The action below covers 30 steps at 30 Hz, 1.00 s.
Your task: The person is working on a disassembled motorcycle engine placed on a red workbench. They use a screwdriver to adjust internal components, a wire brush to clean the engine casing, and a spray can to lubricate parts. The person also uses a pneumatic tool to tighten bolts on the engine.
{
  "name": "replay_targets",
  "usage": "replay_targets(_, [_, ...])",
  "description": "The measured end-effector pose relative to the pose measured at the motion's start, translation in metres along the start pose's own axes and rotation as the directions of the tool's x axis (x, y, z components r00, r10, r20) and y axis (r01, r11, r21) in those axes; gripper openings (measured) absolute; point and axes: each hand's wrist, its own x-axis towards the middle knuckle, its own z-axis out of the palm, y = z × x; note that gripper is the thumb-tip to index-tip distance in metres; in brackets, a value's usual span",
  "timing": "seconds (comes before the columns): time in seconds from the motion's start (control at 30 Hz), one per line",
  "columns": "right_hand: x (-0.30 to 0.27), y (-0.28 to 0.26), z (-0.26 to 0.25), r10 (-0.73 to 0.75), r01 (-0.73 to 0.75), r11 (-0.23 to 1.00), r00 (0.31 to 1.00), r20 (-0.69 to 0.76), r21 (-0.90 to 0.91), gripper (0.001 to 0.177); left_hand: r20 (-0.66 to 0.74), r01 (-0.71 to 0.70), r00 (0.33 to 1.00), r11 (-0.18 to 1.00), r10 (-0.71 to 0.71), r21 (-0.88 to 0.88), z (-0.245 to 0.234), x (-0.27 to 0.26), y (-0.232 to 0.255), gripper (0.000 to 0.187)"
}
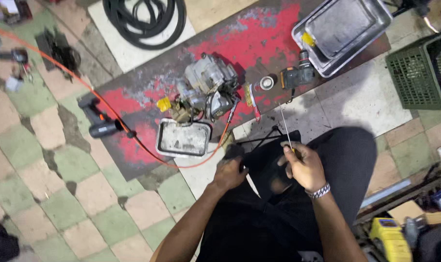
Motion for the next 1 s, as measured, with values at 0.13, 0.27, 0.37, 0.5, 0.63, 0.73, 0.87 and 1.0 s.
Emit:
replay_targets(0.13, [0.025, -0.020, 0.009, 0.037, -0.023, 0.966, 0.998, 0.047, -0.257, 0.028, -0.059, 0.066, 0.995, 0.990, -0.074, -0.123, 0.019, 0.034, -0.012, 0.047])
replay_targets(0.27, [0.097, 0.022, 0.020, 0.022, 0.043, 0.873, 0.992, 0.126, -0.486, 0.032, -0.183, 0.136, 0.949, 0.856, -0.258, -0.499, 0.074, 0.125, -0.051, 0.056])
replay_targets(0.37, [0.187, 0.080, 0.034, -0.218, 0.243, 0.794, 0.970, 0.111, -0.557, 0.034, -0.456, 0.147, 0.707, 0.743, -0.541, -0.653, 0.116, 0.214, -0.086, 0.098])
replay_targets(0.5, [0.404, 0.134, 0.085, -0.735, 0.717, 0.517, 0.652, 0.188, -0.467, 0.043, -0.689, -0.025, 0.244, 0.705, -0.683, -0.708, 0.123, 0.327, -0.119, 0.130])
replay_targets(0.63, [0.568, 0.140, 0.150, -0.789, 0.805, 0.517, 0.580, 0.202, -0.291, 0.047, -0.808, -0.116, -0.014, 0.804, -0.589, -0.583, 0.126, 0.380, -0.141, 0.128])
replay_targets(0.73, [0.618, 0.130, 0.193, -0.720, 0.766, 0.594, 0.642, 0.264, -0.245, 0.041, -0.855, -0.074, -0.079, 0.858, -0.513, -0.508, 0.132, 0.395, -0.157, 0.128])
replay_targets(0.87, [0.618, 0.165, 0.200, -0.884, 0.899, 0.389, 0.426, 0.193, -0.201, 0.039, -0.888, -0.104, -0.089, 0.891, -0.451, -0.442, 0.147, 0.393, -0.176, 0.129])
replay_targets(1.0, [0.583, 0.204, 0.180, -0.867, 0.852, 0.445, 0.487, 0.104, -0.278, 0.038, -0.959, -0.133, 0.036, 0.950, -0.280, -0.282, 0.146, 0.371, -0.228, 0.127])
